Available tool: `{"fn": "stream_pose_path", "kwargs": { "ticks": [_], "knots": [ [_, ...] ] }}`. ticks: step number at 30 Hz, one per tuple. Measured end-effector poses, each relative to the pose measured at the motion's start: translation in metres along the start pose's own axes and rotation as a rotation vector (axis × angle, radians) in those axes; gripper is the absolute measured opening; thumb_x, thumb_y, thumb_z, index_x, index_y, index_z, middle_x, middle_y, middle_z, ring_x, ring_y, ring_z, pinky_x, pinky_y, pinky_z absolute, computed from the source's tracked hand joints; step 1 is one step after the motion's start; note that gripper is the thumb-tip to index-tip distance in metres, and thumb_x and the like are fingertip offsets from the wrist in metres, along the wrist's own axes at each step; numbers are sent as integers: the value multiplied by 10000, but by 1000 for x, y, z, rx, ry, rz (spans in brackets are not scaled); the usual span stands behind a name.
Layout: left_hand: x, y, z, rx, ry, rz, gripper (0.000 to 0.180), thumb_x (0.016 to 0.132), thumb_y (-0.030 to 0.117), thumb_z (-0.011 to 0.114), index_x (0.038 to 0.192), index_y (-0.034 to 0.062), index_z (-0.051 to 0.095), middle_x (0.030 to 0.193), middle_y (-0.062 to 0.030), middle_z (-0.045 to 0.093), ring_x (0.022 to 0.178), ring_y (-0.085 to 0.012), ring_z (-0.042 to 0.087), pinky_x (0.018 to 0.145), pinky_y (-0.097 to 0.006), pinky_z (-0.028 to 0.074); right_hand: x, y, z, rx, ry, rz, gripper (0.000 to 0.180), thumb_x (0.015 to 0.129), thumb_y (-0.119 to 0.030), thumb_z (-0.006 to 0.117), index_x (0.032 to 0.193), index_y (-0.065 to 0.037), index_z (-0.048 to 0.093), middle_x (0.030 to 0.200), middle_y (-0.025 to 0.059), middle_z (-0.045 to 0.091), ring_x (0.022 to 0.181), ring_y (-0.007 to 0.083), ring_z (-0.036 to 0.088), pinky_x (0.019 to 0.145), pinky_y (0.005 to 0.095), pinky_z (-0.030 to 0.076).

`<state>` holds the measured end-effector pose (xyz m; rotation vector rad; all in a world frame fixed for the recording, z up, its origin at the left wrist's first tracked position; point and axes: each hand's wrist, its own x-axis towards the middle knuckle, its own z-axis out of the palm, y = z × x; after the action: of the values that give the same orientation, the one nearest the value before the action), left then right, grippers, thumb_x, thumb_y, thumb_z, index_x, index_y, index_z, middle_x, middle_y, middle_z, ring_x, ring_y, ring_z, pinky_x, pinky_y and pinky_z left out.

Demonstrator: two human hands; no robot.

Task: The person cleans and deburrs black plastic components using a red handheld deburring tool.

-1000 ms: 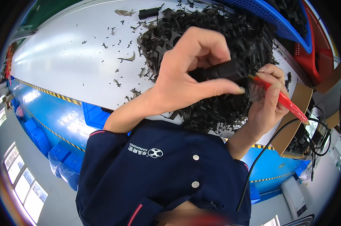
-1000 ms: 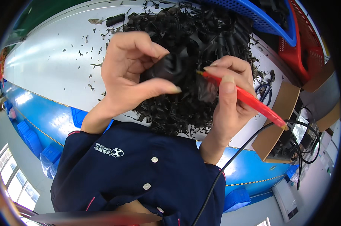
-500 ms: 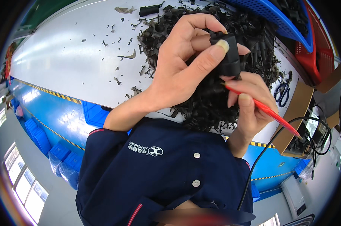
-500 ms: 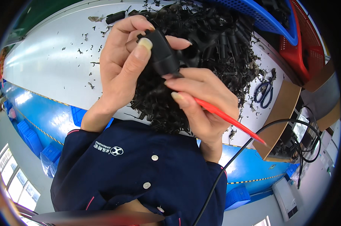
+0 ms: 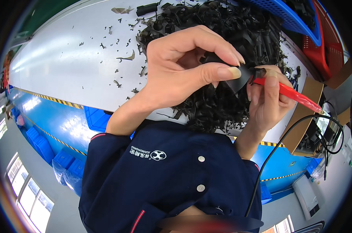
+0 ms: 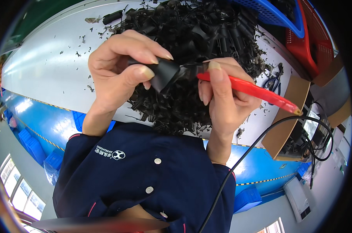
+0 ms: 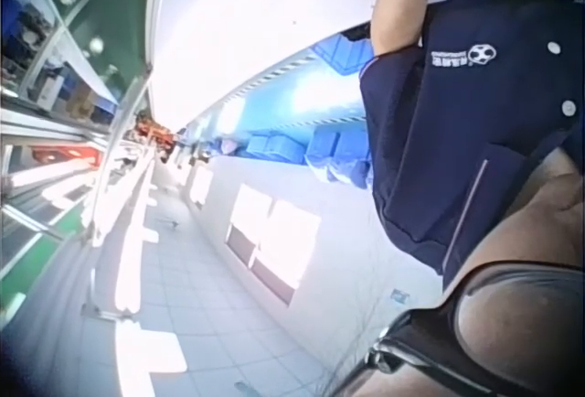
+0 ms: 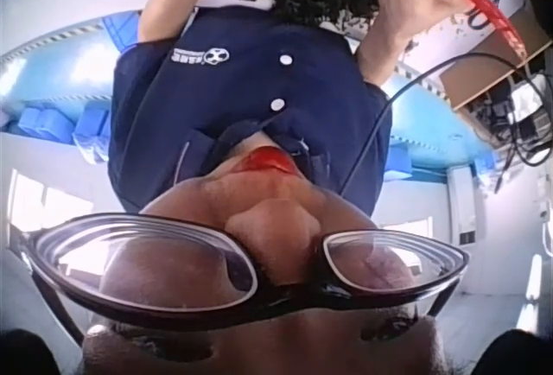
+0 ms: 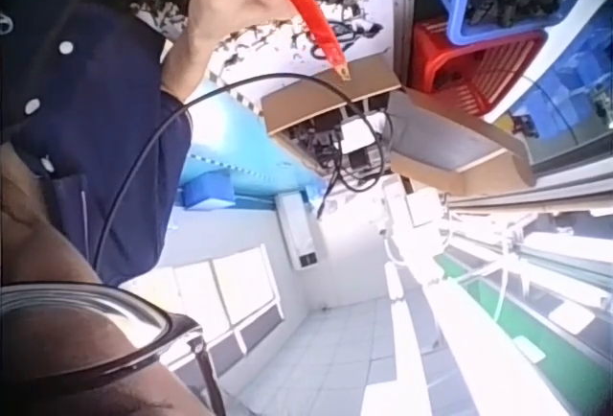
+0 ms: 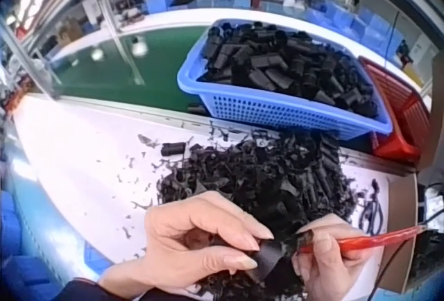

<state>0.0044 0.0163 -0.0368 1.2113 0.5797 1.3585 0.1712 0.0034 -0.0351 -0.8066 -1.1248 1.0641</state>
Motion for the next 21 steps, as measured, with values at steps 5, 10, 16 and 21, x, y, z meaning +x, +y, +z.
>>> {"fn": "stream_pose_path", "kwargs": {
  "ticks": [5,10,16,21],
  "knots": [
    [0,-7,-3,30,127,198,156,770,85,611,840,-12,512,890,-221,571,578,-110,546,457,-167,456,-2,-8,4,-9,-150,234,69,752,19,561,743,76,598,652,132,552,397,86,440,379,180,305],
    [5,-4,-9,-78,456,169,99,738,-47,603,817,-42,544,825,-157,607,578,-125,573,498,-209,477,2,-15,-5,57,-416,235,63,674,23,577,685,73,615,640,152,566,372,76,429,356,176,301],
    [5,-1,-11,-291,359,-62,143,753,-23,599,878,-35,531,801,-119,595,612,-166,597,564,-233,504,7,-10,-11,-89,-285,124,83,728,1,566,768,58,612,824,193,578,516,107,504,462,187,382],
    [5,11,-1,-343,299,-273,234,763,-5,596,969,-33,489,897,-130,580,782,-217,618,712,-260,510,17,-18,-7,-541,-211,-188,121,723,-67,598,795,21,638,905,142,539,605,111,460,533,179,330]
  ]
}}
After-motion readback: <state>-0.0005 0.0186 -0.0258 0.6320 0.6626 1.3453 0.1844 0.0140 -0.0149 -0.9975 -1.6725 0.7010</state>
